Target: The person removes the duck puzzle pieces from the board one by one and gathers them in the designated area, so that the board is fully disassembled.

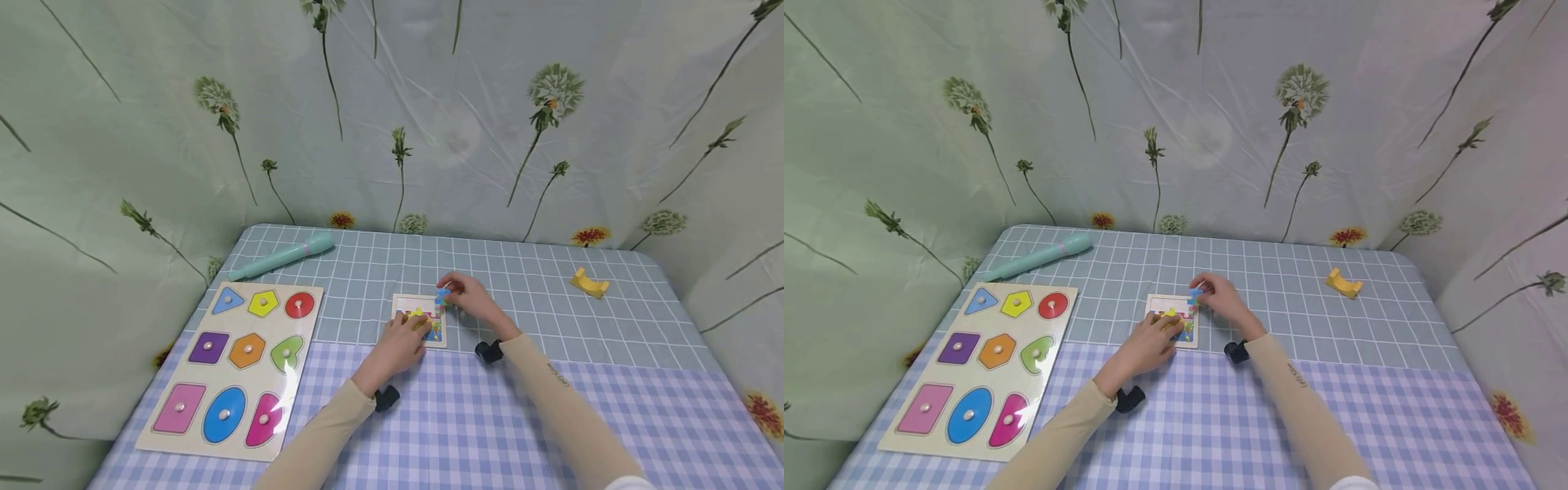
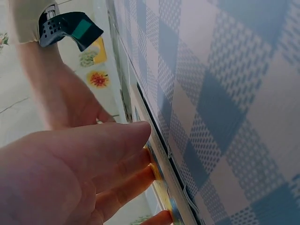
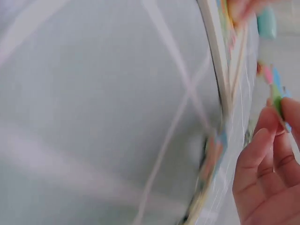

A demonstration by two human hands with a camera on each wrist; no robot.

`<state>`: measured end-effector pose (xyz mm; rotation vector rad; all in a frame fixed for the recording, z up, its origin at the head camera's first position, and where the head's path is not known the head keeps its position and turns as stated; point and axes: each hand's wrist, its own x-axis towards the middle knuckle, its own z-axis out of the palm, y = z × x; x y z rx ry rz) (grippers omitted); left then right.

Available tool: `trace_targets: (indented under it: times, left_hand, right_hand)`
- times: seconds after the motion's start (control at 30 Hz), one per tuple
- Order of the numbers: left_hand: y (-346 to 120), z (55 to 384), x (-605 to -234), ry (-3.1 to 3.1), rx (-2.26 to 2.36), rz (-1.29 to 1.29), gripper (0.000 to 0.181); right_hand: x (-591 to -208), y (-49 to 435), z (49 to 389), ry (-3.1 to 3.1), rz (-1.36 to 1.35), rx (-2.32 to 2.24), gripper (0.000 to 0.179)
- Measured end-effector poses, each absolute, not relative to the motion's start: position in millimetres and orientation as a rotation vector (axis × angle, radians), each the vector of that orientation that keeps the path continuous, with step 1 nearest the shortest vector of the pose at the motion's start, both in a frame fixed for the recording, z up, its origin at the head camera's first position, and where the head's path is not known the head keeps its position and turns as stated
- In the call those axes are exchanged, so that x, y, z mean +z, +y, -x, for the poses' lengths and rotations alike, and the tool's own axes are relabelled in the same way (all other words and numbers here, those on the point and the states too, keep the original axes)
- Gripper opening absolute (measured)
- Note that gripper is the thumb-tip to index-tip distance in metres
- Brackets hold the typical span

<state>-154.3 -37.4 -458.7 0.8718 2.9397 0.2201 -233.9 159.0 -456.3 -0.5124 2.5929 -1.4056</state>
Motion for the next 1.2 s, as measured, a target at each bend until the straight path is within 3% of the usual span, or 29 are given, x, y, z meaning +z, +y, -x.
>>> trace_targets:
  times: [0.5,1.2]
  left_hand:
    - [-37.1,154.5,-459.9,2.953,0.212,-0.869,0.041]
    - [-50.7,156.6,-461.3,2.845,0.404,-0.946,0.044]
  right_hand:
    - [-459.0,252.7,235.3,2.548,0.126,-1.527,0.024]
    - [-460.5,243.3,236.5,2.848,0.289,-0.945,0.012]
